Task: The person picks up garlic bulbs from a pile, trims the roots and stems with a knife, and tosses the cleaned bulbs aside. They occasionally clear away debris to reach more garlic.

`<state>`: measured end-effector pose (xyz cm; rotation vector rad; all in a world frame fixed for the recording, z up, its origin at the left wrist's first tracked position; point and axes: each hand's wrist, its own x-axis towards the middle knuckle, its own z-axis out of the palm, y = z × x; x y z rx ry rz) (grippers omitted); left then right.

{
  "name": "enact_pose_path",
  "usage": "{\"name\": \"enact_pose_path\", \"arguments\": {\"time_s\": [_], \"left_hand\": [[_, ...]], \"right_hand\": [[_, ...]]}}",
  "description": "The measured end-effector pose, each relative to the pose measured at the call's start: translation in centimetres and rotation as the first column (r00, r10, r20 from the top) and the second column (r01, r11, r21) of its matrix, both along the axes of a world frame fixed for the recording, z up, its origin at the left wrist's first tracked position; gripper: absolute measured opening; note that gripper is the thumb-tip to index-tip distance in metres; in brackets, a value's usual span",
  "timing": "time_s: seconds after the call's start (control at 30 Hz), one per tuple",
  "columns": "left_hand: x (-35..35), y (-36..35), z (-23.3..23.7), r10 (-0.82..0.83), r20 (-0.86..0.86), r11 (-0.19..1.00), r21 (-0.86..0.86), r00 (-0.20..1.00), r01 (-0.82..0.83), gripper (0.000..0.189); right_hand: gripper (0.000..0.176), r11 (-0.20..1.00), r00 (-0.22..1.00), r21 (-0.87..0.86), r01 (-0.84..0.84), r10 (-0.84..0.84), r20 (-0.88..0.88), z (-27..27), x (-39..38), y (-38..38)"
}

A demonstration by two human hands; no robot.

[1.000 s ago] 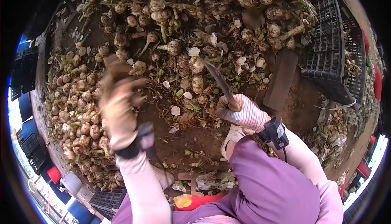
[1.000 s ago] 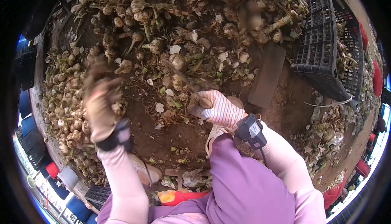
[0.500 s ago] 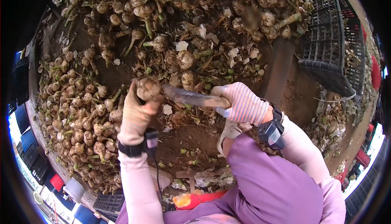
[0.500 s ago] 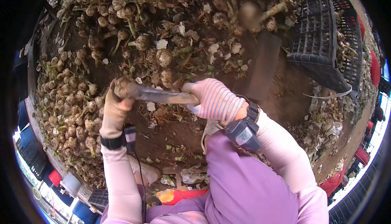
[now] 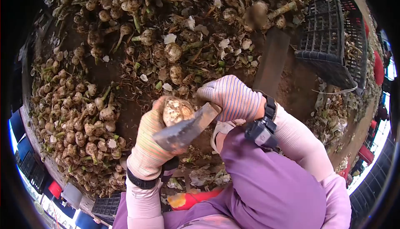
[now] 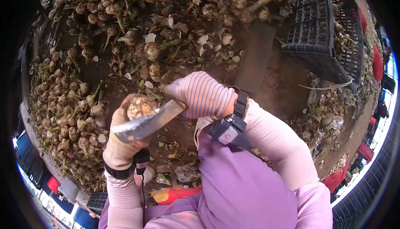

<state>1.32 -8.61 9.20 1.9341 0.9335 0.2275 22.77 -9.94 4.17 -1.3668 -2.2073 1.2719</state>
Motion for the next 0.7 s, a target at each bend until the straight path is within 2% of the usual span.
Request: {"name": "enact_pose_path", "arguments": {"time_s": [0.03,0.07,0.1,0.13,0.17,0.2,0.23,0.27,0.3,0.33,0.37,0.4,0.43,0.47,0.5,0.53,0.57,0.6,0.63,0.67,0.7], "left_hand": [[0.7,-0.3,0.7,0.134,0.086,0.959,-0.261,0.987,-0.107,0.026],[1.1,-0.5,1.0,0.279,0.130,0.841,-0.512,0.951,-0.176,0.031],[0.8,-0.3,0.7,0.245,0.064,0.825,-0.538,0.968,-0.173,0.045],[0.5,-0.5,0.7,0.243,0.066,0.826,-0.537,0.968,-0.171,0.045],[0.1,-1.0,0.9,0.509,0.081,0.426,-0.889,0.857,-0.169,0.052],[-0.4,-1.4,1.2,0.705,-0.053,-0.069,-0.998,0.707,-0.005,0.059],[-0.6,-1.7,2.4,0.330,0.303,0.710,-0.703,0.894,-0.024,0.048],[-0.4,-2.1,2.6,0.349,0.292,0.712,-0.701,0.890,-0.049,0.048],[0.3,-2.0,2.6,0.511,0.223,0.658,-0.723,0.830,-0.210,0.045],[0.8,-1.4,2.3,0.649,0.170,0.589,-0.729,0.742,-0.348,0.042],[0.9,-0.8,1.5,0.858,0.110,0.229,-0.956,0.502,-0.182,0.041],[-0.4,-0.5,0.4,0.707,0.241,0.536,-0.796,0.665,-0.282,0.046],[0.0,-0.6,-0.3,0.806,0.346,0.477,-0.861,0.480,-0.178,0.042],[0.5,-0.7,-1.1,0.875,0.405,0.433,-0.900,0.267,-0.053,0.039],[0.3,-0.6,-2.3,0.867,0.455,0.445,-0.891,0.203,0.095,0.048],[2.0,-1.2,-0.3,0.976,0.217,0.217,-0.976,0.022,-0.008,0.046],[2.3,-1.5,-0.8,0.961,0.276,0.274,-0.960,0.031,0.052,0.044],[2.7,-1.6,-1.3,0.942,0.335,0.329,-0.938,0.036,0.113,0.042],[3.4,-1.8,-0.9,0.941,0.335,0.329,-0.937,0.037,0.121,0.042],[4.2,-2.1,-0.1,0.976,0.218,0.216,-0.973,0.010,0.086,0.041],[4.7,-2.2,0.3,0.995,0.098,0.099,-0.994,-0.020,0.053,0.040]], "right_hand": [[0.029,0.997,0.998,0.076,-0.012,0.016,-0.058,-0.8,0.4,-0.1],[0.029,0.989,0.993,0.150,-0.016,0.034,-0.114,-1.4,0.7,-0.2],[0.027,0.991,0.998,0.132,-0.013,0.021,-0.060,-1.9,1.1,-0.1],[0.027,0.991,0.998,0.134,-0.012,0.020,-0.058,-2.8,1.6,0.0],[0.026,0.995,0.996,0.046,0.087,-0.086,-0.037,-4.0,2.4,0.0],[0.025,0.980,0.980,-0.042,0.197,-0.197,-0.008,-4.6,3.1,-0.3],[0.024,0.967,0.968,-0.030,0.252,-0.252,-0.008,-4.1,3.8,-0.8],[0.022,0.957,0.957,-0.017,0.291,-0.291,-0.017,-3.3,4.2,-0.7],[0.019,0.912,0.921,-0.196,0.359,-0.381,-0.085,-2.0,4.0,-0.7],[0.019,0.910,0.915,-0.177,0.375,-0.394,-0.084,-1.5,3.9,-0.6],[0.021,0.895,0.898,-0.232,0.380,-0.417,-0.139,-1.0,3.6,-0.5],[0.024,0.877,0.877,-0.300,0.376,-0.441,-0.190,-0.6,3.1,-0.5],[0.023,0.892,0.865,-0.273,0.359,-0.428,-0.262,-0.5,2.7,-0.6],[0.023,0.891,0.864,-0.274,0.361,-0.431,-0.261,-0.5,2.2,-0.9],[0.018,0.878,0.850,-0.342,0.335,-0.438,-0.292,-0.5,1.8,-1.4],[0.013,0.861,0.835,-0.405,0.307,-0.448,-0.320,-0.4,1.4,-1.8],[0.010,0.842,0.841,-0.464,0.275,-0.445,-0.308,-0.2,1.0,-2.0],[0.009,0.870,0.860,-0.428,0.243,-0.398,-0.321,0.7,0.6,-1.6],[0.011,0.904,0.861,-0.373,0.211,-0.352,-0.367,1.0,0.5,-1.3],[0.012,0.931,0.860,-0.317,0.179,-0.305,-0.409,1.2,0.3,-1.1],[0.014,0.925,0.839,-0.337,0.173,-0.318,-0.442,1.8,0.0,-0.7]]}}
